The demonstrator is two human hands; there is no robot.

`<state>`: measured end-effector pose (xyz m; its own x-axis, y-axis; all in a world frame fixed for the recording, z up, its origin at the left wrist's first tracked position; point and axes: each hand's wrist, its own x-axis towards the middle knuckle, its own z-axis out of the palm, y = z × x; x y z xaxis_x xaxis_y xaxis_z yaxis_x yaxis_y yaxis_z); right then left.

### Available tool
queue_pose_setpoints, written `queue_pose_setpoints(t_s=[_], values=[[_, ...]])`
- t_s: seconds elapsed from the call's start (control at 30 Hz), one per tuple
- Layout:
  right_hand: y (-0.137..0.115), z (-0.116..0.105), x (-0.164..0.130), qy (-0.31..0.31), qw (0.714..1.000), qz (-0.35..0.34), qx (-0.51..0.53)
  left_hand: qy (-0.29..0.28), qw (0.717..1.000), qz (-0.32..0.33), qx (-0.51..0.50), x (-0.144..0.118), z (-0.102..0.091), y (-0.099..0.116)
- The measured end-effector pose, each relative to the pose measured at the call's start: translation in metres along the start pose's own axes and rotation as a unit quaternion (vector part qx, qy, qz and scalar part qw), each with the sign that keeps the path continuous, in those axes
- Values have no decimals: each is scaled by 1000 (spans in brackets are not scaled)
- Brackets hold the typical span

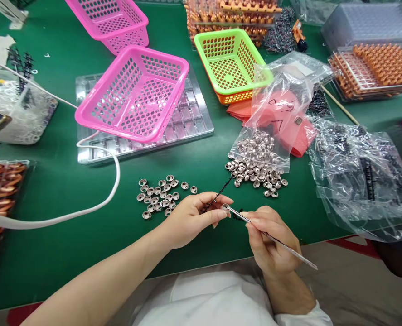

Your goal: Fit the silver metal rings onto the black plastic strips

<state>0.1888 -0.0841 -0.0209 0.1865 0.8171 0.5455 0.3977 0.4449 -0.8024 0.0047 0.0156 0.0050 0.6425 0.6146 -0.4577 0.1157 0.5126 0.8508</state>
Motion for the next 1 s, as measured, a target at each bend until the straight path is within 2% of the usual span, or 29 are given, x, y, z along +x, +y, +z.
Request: queue_pose_setpoints(t_s=[1.0], values=[[-1,1,1,12,1000,0,0,7,1000,1,7,1,0,1]])
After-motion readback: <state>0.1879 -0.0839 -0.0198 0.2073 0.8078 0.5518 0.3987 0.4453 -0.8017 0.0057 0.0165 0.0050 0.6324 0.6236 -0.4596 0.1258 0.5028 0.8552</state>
